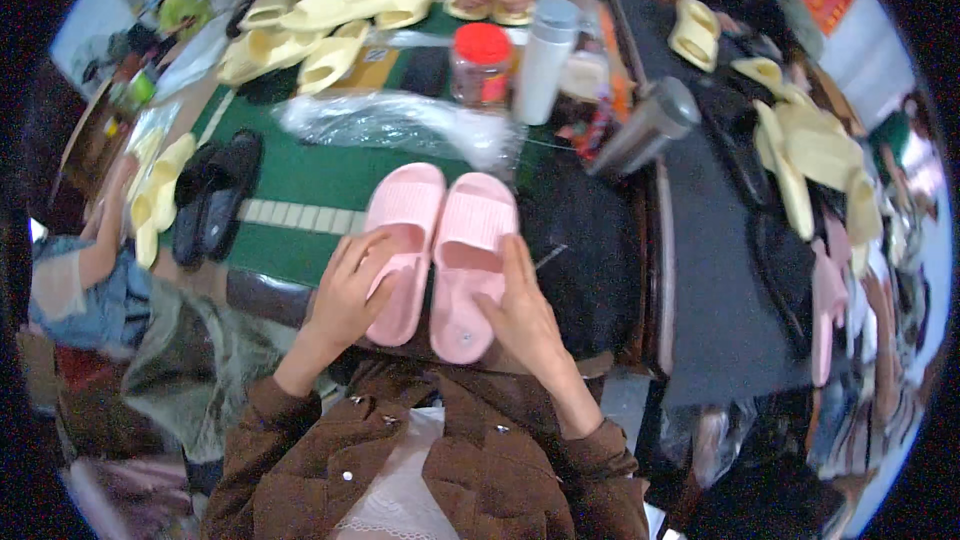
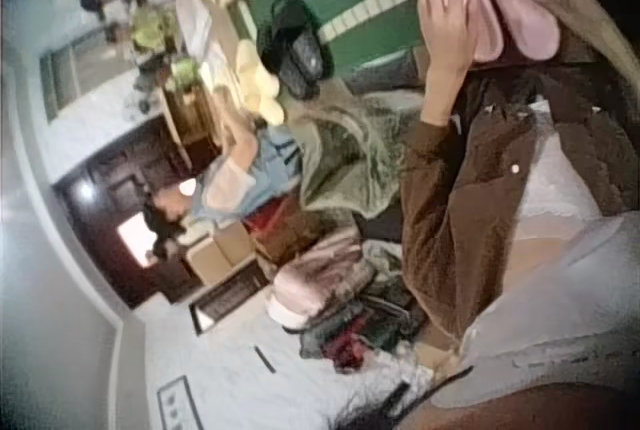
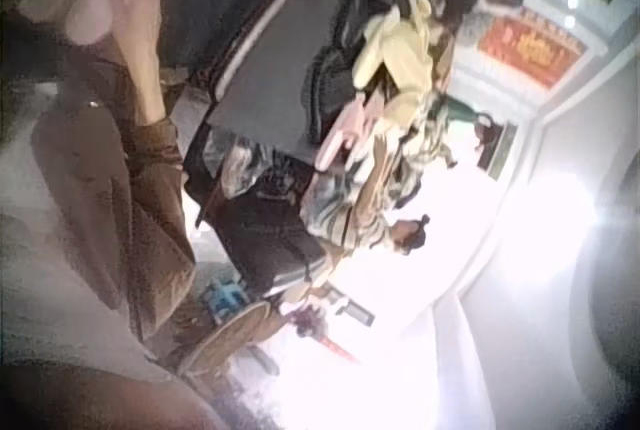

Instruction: The person assembles slipper pairs by hand at a table. They pick up individual slipper halves, align them, and press them together to form complete pairs. The person handles multiple pairs in different colors, including yellow, black, pink, and white, placing the finished pairs on the table.

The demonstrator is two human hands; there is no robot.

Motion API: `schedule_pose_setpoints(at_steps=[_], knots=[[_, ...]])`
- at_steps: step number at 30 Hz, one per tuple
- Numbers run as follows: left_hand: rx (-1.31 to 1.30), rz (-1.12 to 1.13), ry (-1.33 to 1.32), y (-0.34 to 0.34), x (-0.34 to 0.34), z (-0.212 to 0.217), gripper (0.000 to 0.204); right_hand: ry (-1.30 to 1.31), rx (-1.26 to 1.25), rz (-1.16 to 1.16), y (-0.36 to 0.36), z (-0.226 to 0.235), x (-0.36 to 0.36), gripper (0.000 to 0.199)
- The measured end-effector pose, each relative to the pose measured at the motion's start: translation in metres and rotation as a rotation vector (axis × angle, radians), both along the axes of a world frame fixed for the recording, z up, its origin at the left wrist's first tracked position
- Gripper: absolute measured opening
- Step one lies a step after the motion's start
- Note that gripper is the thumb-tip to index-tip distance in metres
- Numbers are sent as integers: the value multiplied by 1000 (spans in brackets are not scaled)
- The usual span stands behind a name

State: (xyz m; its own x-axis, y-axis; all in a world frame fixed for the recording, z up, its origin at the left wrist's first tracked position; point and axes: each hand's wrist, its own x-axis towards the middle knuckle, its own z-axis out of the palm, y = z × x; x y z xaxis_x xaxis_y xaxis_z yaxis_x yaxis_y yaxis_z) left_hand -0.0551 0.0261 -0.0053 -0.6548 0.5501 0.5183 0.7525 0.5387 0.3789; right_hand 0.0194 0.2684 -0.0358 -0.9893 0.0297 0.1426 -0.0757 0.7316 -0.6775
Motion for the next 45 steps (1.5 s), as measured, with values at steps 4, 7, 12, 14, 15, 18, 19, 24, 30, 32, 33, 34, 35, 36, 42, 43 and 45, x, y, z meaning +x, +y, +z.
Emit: schedule_pose_setpoints(at_steps=[4, 7, 12, 14, 15, 18, 19, 24, 30, 32, 33, 34, 35, 36, 42, 43, 45], knots=[[-179, 3, -125, 17, 14, -13, 46, -33, -34, 190, 20, 54, 21, 77], [-312, 51, -16, 31, 12, -31, 50, -174, -116, 265, 51, 91, 41, 59], [-297, 79, 30, 41, 2, -38, 49, -35, -265, -312, 117, 120, 93, 36], [-283, 109, 46, 36, 1, -36, 41, 155, -170, -579, 148, 119, 109, 28], [-271, 117, 60, 31, -1, -39, 39, 280, -192, -647, 172, 114, 118, 26], [-208, 128, 33, 21, -3, -38, 29, 476, -87, -853, 249, 105, 148, 24], [-189, 118, 19, 23, -4, -38, 29, 510, -37, -922, 287, 95, 165, 24], [-166, 120, 77, 25, -3, -40, 29, 492, 590, -1204, 408, 76, 201, 38], [-227, 143, 67, 20, -1, -35, 28, 61, 510, -1256, 452, 84, 166, 52], [-207, 130, 97, 24, -1, -36, 28, 112, 333, -1276, 480, 90, 171, 49], [-184, 106, 106, 30, -4, -39, 28, 309, 197, -1229, 499, 87, 188, 48], [-173, 96, 103, 32, -6, -42, 28, 501, 53, -1153, 508, 87, 193, 47], [-195, 130, 105, 23, -4, -40, 28, 575, -209, -1129, 487, 91, 163, 43], [-199, 141, 103, 19, -2, -40, 28, 600, -240, -1068, 475, 105, 152, 44], [-188, 134, 100, 21, -3, -42, 28, 548, -194, -950, 438, 188, 147, 40], [-180, 132, 60, 23, -3, -42, 28, 523, -114, -1063, 446, 196, 151, 37], [-171, 139, -21, 23, -2, -43, 30, 611, -172, -980, 432, 200, 155, 36]])
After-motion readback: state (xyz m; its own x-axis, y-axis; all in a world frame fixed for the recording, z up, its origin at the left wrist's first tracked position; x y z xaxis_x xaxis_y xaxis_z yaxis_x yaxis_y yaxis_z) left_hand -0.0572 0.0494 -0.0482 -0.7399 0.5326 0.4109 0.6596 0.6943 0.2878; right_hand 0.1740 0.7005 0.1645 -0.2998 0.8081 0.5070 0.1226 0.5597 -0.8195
